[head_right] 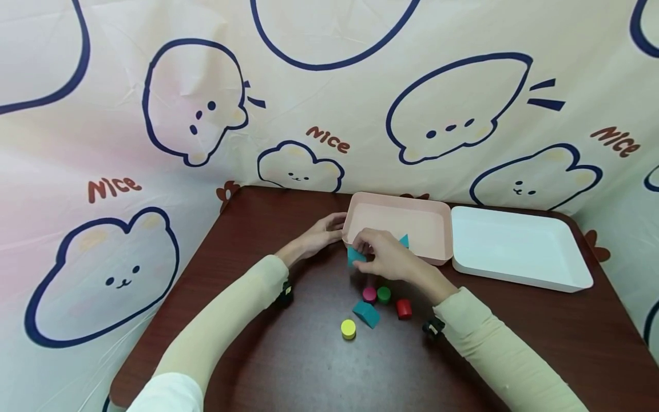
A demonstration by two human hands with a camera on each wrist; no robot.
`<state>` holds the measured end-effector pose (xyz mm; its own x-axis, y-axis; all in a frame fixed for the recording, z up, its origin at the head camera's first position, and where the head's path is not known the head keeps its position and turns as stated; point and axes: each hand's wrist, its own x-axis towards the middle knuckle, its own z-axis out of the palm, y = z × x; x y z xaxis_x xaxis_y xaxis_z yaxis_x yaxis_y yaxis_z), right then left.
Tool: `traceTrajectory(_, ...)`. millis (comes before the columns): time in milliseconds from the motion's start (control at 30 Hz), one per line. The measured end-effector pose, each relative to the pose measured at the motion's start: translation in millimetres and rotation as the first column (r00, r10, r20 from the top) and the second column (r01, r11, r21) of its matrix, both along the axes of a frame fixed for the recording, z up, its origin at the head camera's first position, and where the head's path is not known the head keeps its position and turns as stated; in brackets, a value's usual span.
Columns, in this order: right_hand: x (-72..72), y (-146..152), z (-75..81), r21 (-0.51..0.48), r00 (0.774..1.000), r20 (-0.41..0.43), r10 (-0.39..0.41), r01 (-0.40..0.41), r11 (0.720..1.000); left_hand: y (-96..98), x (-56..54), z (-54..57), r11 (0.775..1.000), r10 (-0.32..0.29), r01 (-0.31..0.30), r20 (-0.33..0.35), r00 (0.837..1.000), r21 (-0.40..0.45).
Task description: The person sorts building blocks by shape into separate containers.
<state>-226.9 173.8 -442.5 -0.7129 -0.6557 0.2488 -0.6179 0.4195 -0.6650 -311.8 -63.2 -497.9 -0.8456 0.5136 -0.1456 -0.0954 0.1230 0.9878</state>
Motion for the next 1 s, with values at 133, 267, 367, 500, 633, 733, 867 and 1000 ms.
traceTrajectory(133,-4.5,5.3,0.9,-0.011,1.0,0.005,-0.025,0.025,1.0,-0.5,0.1,0.5,1.0,-0.001,0.001,-0.005,1.0,-0.01)
traceTrajectory(267,-8.8,10.3,2.8,0.001,0.997,0.009,-0.071,0.071,0.997,0.3,0.0,0.3,1.0,0.002,-0.002,0.001,1.0,-0.001)
traceTrajectory(367,-11.9,14.0,4.0,0.019,0.995,0.004,-0.103,0.103,0.995,0.9,-0.1,0.0,1.0,0.009,-0.009,0.007,1.0,0.002)
traceTrajectory(500,-16.5,18.6,2.9,0.03,0.991,-0.009,-0.137,0.137,0.99,0.9,0.0,-0.6,1.0,0.014,-0.014,0.006,1.0,-0.003)
traceTrajectory(633,-21.4,22.7,0.2,0.037,0.986,-0.012,-0.169,0.169,0.985,0.5,-0.3,-0.8,1.0,0.013,-0.013,0.008,1.0,-0.011)
traceTrajectory(733,-24.4,25.6,-1.6,0.034,0.984,-0.005,-0.18,0.18,0.983,0.2,-0.8,-1.2,1.0,0.012,-0.012,0.008,1.0,-0.021)
traceTrajectory(867,-28.0,29.0,-3.6,0.016,0.982,-0.002,-0.188,0.188,0.982,0.2,-1.8,-1.7,1.0,0.008,-0.008,0.004,1.0,-0.021)
traceTrajectory(1000,-30.7,32.4,-4.7,0.003,0.979,0.004,-0.202,0.202,0.979,0.5,-1.9,-1.6,1.0,0.009,-0.008,0.012,1.0,-0.009)
